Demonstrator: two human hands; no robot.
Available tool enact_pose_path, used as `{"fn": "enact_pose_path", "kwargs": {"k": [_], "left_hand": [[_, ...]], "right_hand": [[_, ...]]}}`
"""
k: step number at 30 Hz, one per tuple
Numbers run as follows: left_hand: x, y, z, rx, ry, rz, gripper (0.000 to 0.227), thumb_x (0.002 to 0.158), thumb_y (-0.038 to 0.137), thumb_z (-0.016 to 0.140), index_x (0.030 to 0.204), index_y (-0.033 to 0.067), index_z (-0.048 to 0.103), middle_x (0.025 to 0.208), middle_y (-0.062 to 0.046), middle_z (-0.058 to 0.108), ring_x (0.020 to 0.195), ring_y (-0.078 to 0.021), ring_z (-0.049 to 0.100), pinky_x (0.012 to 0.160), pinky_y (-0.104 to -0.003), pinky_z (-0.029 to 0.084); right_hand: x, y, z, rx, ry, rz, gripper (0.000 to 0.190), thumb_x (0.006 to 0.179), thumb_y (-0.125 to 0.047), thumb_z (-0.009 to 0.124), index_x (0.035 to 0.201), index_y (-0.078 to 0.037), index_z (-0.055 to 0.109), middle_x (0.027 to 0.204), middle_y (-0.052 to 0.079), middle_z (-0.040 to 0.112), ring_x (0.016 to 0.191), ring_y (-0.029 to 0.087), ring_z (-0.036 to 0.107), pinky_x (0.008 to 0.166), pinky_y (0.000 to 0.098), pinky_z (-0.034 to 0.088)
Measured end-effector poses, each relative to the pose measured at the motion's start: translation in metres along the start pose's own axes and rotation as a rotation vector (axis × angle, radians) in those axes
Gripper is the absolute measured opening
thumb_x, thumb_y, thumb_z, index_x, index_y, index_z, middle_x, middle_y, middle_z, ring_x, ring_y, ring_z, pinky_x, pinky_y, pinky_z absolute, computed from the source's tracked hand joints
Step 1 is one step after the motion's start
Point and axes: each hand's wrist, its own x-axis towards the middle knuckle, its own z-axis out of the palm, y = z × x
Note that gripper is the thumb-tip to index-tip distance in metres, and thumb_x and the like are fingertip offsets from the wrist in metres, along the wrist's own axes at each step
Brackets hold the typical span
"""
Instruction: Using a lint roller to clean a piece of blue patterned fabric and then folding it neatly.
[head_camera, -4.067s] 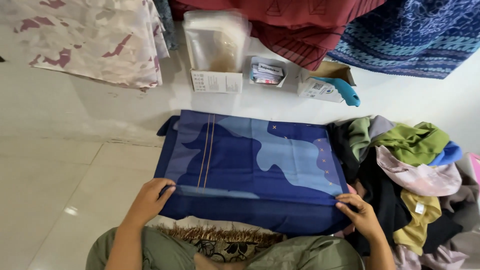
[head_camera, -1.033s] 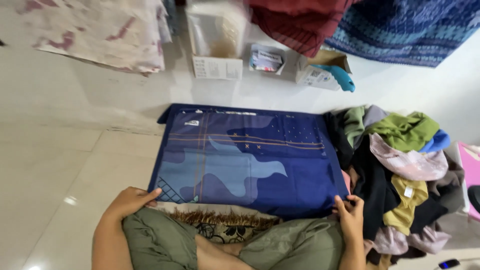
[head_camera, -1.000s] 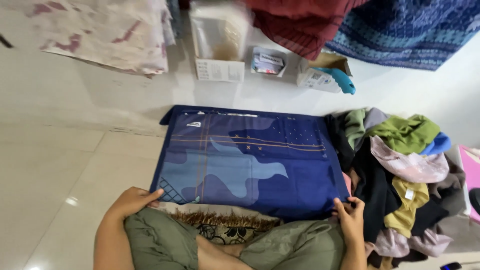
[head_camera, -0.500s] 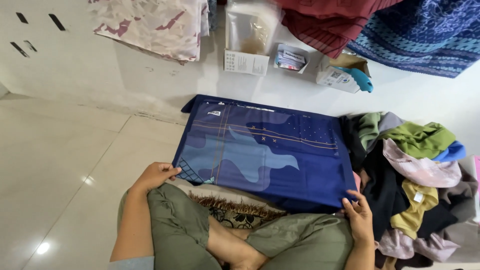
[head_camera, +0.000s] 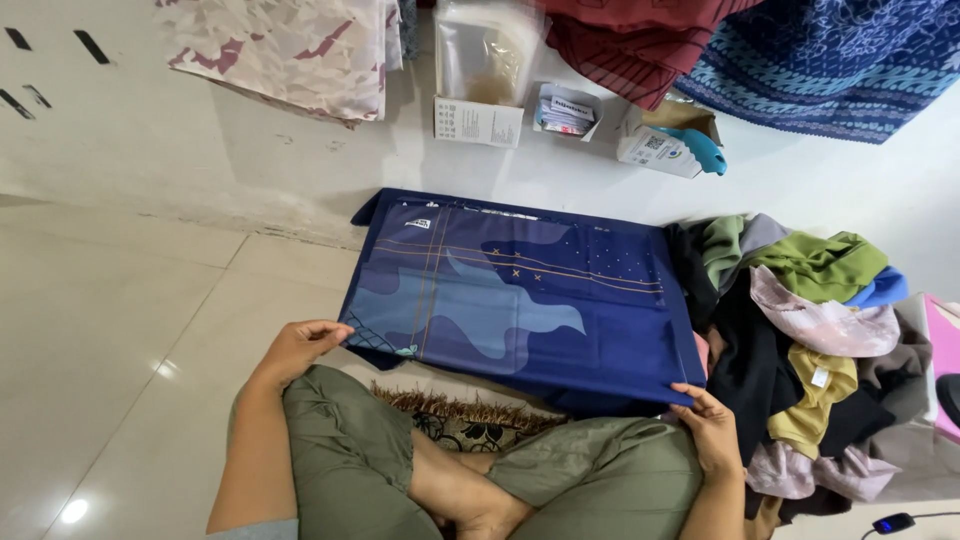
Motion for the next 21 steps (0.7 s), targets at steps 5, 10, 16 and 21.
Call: {"fn": "enact_pose_path", "kwargs": {"k": [5,10,16,21], "left_hand": [[-0.006,0.006,0.002,-0.018,0.045,-0.055,0.050,0.081,0.008,0.087,0.130,0.0130,0.080,0.080,-0.011,0.069,0.081,-0.0222,0.063,0.078,-0.041,0.049],[0.004,-0.024,0.001,0.149,0.231,0.289,0.018,0.084,0.020,0.082,0.097,0.0088,0.088,0.105,-0.004,0.082,0.098,-0.0157,0.073,0.093,-0.030,0.056],[0.025,-0.019,-0.010,0.091,0.294,0.308,0.010,0.090,0.021,0.076,0.094,0.0130,0.081,0.129,0.004,0.068,0.126,-0.0156,0.063,0.106,-0.038,0.043],[0.086,0.070,0.011,0.138,0.392,0.235,0.024,0.097,0.029,0.068,0.109,0.0114,0.078,0.108,-0.001,0.077,0.104,-0.0161,0.067,0.094,-0.032,0.048]], "right_hand": [[-0.003,-0.006,0.004,-0.090,0.092,-0.057,0.022,0.095,-0.003,0.070,0.116,-0.001,0.076,0.096,0.020,0.077,0.079,0.020,0.070,0.078,0.0264,0.056],[-0.018,-0.015,0.000,-0.261,0.104,-0.326,0.016,0.091,0.003,0.071,0.104,0.003,0.080,0.103,0.012,0.070,0.104,0.019,0.063,0.097,0.0247,0.044],[-0.016,-0.061,0.018,-0.014,0.144,-0.493,0.011,0.086,-0.003,0.069,0.095,-0.003,0.073,0.142,0.014,0.060,0.129,0.024,0.056,0.115,0.0361,0.042],[0.076,-0.106,0.046,-0.307,0.313,-0.362,0.012,0.102,-0.010,0.066,0.107,-0.001,0.073,0.101,0.005,0.067,0.098,0.013,0.058,0.090,0.0281,0.045]]}}
